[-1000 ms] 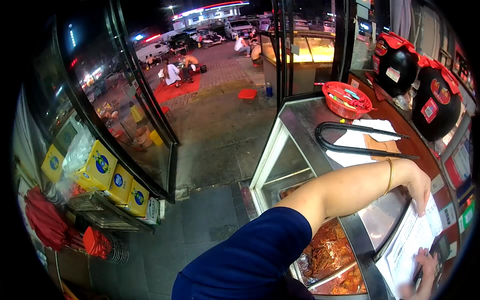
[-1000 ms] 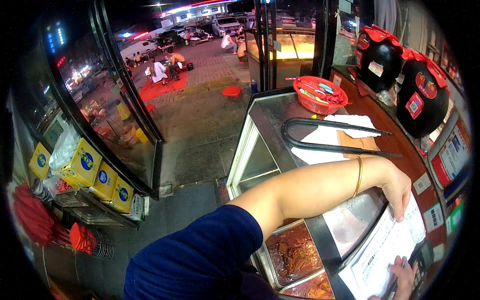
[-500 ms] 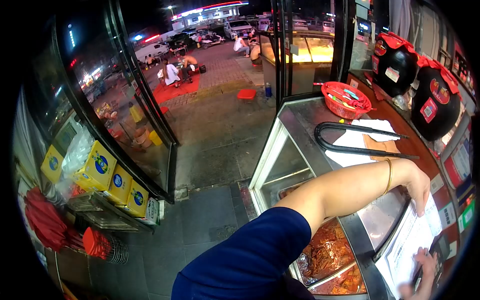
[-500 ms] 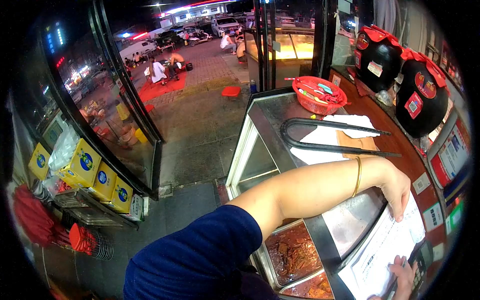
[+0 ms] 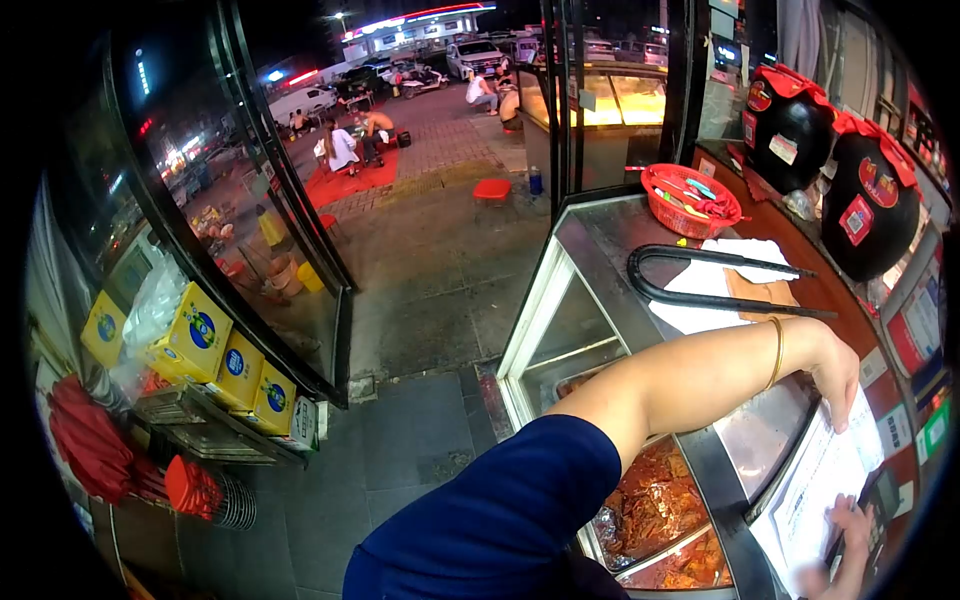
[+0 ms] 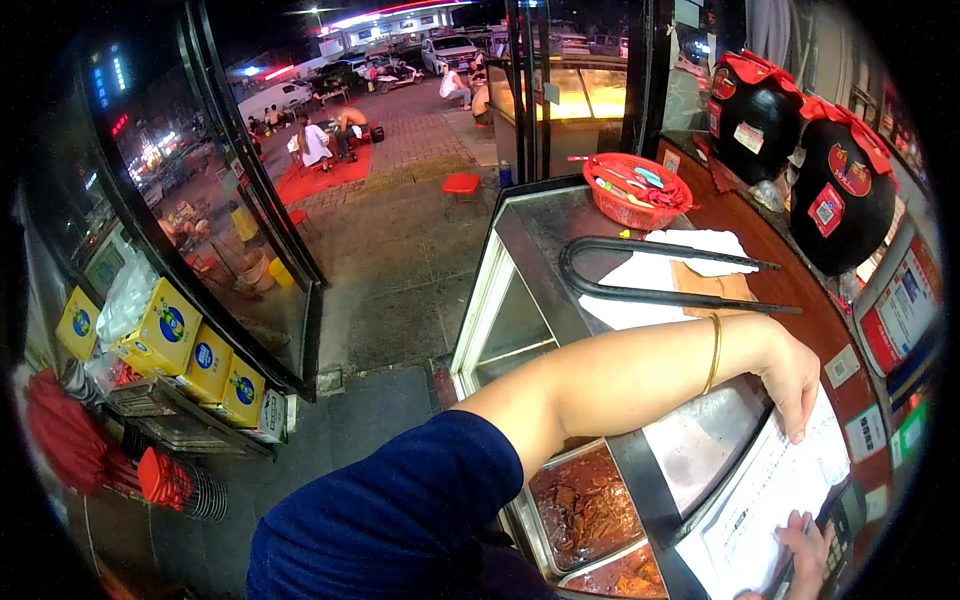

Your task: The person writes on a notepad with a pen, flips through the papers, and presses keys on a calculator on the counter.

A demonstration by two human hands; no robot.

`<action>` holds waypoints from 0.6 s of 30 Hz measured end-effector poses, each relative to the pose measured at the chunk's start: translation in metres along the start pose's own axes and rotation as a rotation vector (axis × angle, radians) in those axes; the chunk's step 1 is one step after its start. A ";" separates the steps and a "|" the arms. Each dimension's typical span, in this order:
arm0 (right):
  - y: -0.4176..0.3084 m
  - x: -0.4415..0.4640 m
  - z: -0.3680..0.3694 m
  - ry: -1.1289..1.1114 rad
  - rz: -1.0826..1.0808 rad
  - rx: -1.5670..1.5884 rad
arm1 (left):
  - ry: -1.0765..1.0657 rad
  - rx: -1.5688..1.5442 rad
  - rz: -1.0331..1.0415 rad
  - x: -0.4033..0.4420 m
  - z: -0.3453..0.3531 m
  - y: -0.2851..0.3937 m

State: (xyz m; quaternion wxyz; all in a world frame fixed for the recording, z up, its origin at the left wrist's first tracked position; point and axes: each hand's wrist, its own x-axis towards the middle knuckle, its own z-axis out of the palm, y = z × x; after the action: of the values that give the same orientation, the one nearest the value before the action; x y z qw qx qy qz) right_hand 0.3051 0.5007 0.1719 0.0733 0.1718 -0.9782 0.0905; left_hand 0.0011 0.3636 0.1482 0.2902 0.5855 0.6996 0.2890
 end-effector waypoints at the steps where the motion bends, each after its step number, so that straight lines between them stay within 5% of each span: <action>1: 0.000 0.000 0.000 0.002 -0.002 0.021 | 0.002 0.006 0.000 -0.001 0.000 0.001; 13: -0.018 0.000 -0.008 -0.045 0.102 -0.088 | 0.004 -0.015 0.000 -0.001 0.000 0.001; 16: -0.001 -0.004 0.006 -0.105 0.346 0.060 | 0.006 -0.009 0.001 0.001 0.000 0.000; 18: -0.002 -0.003 0.002 -0.032 0.135 0.017 | 0.025 0.037 0.026 0.000 0.000 0.001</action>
State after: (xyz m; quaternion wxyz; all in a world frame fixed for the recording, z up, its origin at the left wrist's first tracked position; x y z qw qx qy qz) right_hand 0.3082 0.4989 0.1699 0.0500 0.1076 -0.9878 0.1010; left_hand 0.0015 0.3641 0.1486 0.2667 0.5961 0.7008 0.2870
